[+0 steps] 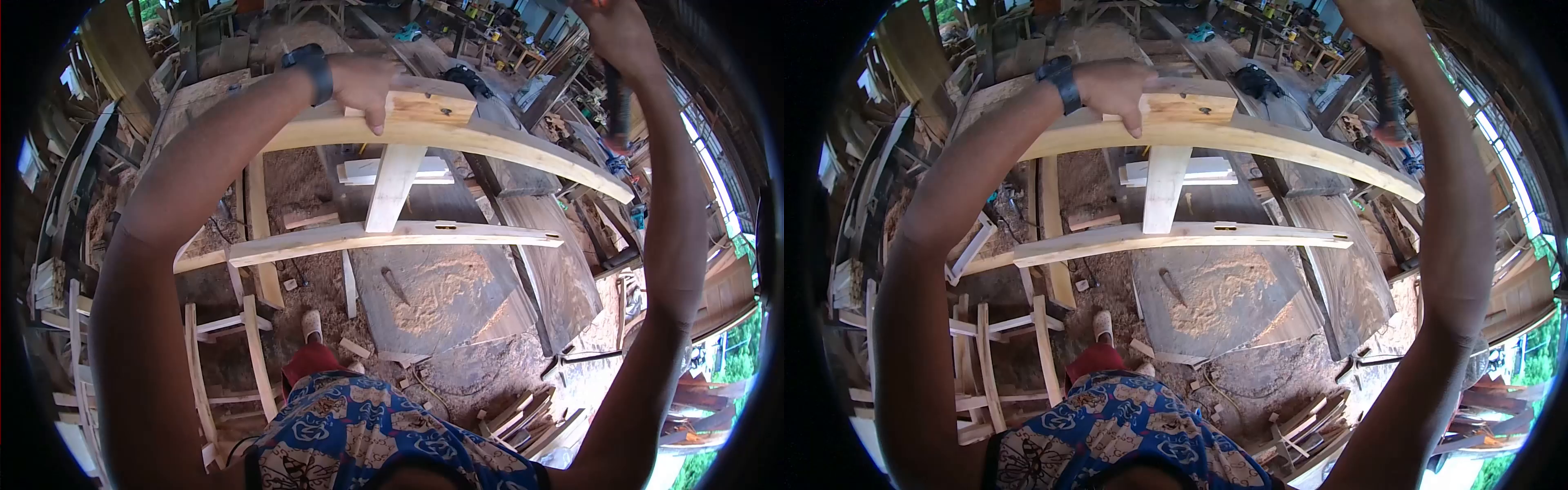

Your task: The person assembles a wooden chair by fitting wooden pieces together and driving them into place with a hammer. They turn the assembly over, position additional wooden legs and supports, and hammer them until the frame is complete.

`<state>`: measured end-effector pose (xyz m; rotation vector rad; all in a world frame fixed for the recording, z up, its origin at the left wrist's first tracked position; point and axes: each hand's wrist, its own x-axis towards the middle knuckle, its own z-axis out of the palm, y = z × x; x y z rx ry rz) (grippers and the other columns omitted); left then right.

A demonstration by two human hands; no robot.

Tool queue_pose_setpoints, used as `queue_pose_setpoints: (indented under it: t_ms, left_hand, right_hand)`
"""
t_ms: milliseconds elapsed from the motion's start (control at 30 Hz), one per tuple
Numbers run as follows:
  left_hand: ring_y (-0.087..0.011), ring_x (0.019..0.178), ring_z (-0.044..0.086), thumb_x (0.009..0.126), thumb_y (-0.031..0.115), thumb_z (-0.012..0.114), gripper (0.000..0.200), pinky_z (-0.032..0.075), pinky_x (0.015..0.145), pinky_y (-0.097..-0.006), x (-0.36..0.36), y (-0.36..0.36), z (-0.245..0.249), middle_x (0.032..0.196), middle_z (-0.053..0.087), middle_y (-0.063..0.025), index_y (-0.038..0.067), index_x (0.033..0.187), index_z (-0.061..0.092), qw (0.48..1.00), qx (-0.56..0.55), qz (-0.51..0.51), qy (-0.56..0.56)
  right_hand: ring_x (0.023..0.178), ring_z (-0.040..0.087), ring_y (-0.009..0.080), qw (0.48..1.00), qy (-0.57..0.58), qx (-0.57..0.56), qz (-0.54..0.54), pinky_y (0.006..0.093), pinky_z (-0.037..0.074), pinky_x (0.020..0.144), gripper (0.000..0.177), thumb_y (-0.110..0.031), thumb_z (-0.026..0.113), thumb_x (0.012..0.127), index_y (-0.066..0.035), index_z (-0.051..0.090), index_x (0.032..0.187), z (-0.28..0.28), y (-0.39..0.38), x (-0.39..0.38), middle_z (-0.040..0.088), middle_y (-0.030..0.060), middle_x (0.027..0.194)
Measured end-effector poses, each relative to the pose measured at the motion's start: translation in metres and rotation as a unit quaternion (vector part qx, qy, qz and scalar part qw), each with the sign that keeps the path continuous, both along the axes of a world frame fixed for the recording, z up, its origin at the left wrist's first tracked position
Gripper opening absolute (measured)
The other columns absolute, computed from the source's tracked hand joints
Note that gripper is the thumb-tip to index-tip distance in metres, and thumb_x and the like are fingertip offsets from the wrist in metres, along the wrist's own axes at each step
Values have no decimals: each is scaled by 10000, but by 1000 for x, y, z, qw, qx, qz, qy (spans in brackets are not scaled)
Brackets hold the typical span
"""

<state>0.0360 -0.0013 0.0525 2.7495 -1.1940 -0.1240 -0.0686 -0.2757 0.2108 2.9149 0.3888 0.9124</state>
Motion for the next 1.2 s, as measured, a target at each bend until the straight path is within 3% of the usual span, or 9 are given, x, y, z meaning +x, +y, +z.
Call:
queue_pose_setpoints:
  t_ms: [33,167,300,400,467,700,800,933,1200]
  left_hand:
    - [-335,914,663,568,293,880,712,518,817,-406,2,1,-2,971,687,-209,-64,1121,610,1000,0,0,3]
    - [-331,902,661,571,295,879,712,519,789,-408,-2,3,3,991,680,-222,-70,1119,606,1000,-20,-15,-12]
    - [-328,875,660,575,290,880,700,523,758,-411,-8,1,3,982,673,-231,-83,1097,600,999,-21,-13,24]
    - [-323,876,662,584,275,878,684,521,751,-412,-2,1,-4,982,674,-226,-72,1105,602,999,-32,0,18]
    - [-322,879,665,581,266,881,686,521,752,-409,-10,0,0,984,674,-222,-64,1116,604,1000,-15,-1,11]
    - [-305,885,683,590,215,885,726,586,650,-412,5,-1,-8,978,672,-205,-43,1194,576,1000,-15,-10,23]
    - [-297,883,687,616,186,874,733,602,598,-402,1,-1,-10,987,672,-194,-34,1233,547,998,-29,33,38]
    - [-300,871,688,626,169,868,731,600,595,-389,-20,1,4,1001,672,-189,-28,1245,534,1000,16,22,1]
    - [-341,957,679,573,267,893,677,542,804,-407,-13,1,-1,1011,689,-253,-126,1058,633,1000,-10,13,-13]
  right_hand:
    - [1036,662,315,977,88,88,-172,405,514,911,386,-146,663,859,-16,576,1212,1,-3,5,670,216,978]
    - [884,709,323,984,-14,-169,57,422,571,765,246,-90,568,861,-9,649,1079,-106,-13,1,696,213,898]
    - [943,697,348,984,54,-163,43,455,559,824,282,-72,560,855,-3,639,1117,-28,-12,-1,693,224,949]
    - [681,606,206,987,-66,135,48,375,505,646,148,-61,501,866,-20,628,929,-23,-10,2,663,94,759]
    - [1090,620,417,967,179,103,-152,492,477,957,465,-133,647,845,-37,552,1291,-48,-9,2,652,292,1076]
    - [1083,630,402,986,64,-152,7,469,485,966,449,-131,655,849,-24,558,1274,-33,-14,-5,655,288,1074]
    - [782,661,256,988,-15,151,33,400,524,705,207,-98,521,875,-45,665,1014,-39,18,-26,711,139,874]
    - [1020,673,355,969,226,-79,-68,435,534,883,504,-114,650,844,-31,545,1331,-87,19,-14,650,289,1134]
    - [988,669,369,997,2,-67,-25,441,539,861,469,-211,658,834,-18,580,1255,-73,-27,22,676,239,1053]
